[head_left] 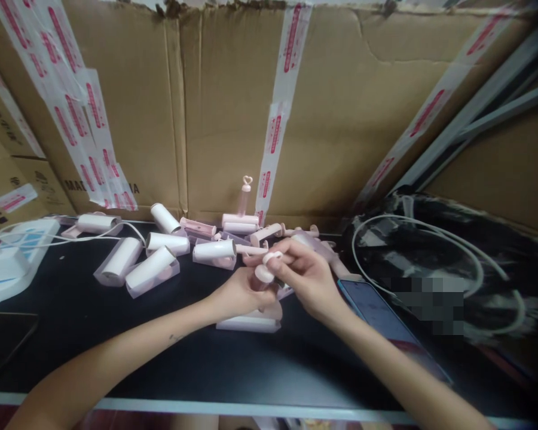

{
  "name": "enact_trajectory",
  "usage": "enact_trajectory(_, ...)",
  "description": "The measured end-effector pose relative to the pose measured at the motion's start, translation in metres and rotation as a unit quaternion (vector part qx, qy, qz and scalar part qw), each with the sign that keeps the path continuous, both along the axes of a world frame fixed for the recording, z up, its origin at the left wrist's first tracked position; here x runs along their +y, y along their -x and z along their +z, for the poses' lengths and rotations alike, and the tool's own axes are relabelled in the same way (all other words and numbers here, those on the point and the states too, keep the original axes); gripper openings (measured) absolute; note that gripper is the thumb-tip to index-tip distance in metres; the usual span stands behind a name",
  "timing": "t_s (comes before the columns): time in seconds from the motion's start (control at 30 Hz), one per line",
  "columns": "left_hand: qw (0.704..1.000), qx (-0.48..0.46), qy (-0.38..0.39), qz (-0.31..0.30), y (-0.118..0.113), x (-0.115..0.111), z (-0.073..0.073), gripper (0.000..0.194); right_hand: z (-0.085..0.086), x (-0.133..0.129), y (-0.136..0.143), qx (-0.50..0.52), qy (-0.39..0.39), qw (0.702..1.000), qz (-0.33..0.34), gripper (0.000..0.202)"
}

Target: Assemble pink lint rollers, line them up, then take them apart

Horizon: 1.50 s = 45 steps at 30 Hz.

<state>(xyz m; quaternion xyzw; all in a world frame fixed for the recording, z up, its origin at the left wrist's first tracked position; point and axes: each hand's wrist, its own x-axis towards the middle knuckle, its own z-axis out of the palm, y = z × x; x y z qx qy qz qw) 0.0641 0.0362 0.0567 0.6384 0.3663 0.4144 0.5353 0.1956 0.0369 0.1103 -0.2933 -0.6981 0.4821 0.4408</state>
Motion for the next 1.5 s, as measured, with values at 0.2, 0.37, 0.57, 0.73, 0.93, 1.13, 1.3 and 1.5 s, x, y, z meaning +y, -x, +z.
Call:
enact_trajectory(0.2, 0.999, -0.043, -0.026, -0.016, 0.001, 0.0, -0.001, 0.035, 0.007, -0.005, -0.002, -0.075, -0.095, 0.991, -0.062, 0.03)
enact_trajectory(0.37, 0.997, -0.069, -0.023, -0.033, 0.002, -0.002, 0.001, 0.043, 0.008, -0.015, 0.003, -0.121, -0.172, 0.972, -0.101, 0.017)
enact_trajectory(0.57, 0.994, -0.098, -0.02, -0.043, 0.003, -0.005, 0.005, 0.031, -0.004, -0.027, 0.007, -0.146, -0.27, 0.933, -0.188, 0.007)
enact_trajectory(0.73, 0.995, -0.08, -0.037, -0.048, 0.006, -0.002, 0.003, 0.029, 0.014, -0.024, 0.006, -0.247, -0.291, 0.91, -0.162, 0.01)
enact_trajectory(0.93, 0.996, -0.068, -0.031, -0.053, 0.006, -0.004, 0.002, 0.026, 0.015, -0.027, 0.009, -0.273, -0.325, 0.885, -0.188, 0.008)
enact_trajectory(1.13, 0.996, 0.024, -0.063, -0.056, 0.013, -0.004, 0.011, 0.03, -0.011, -0.016, -0.002, -0.107, -0.202, 0.972, -0.056, 0.043)
enact_trajectory(1.3, 0.936, 0.288, -0.199, -0.038, 0.055, -0.009, 0.024, 0.093, -0.021, -0.005, -0.045, -0.194, -0.229, 0.951, -0.078, 0.039)
enact_trajectory(1.5, 0.927, 0.35, -0.121, -0.065, 0.083, -0.022, -0.007, 0.067, -0.033, -0.02, -0.056, -0.357, -0.244, 0.902, -0.002, 0.052)
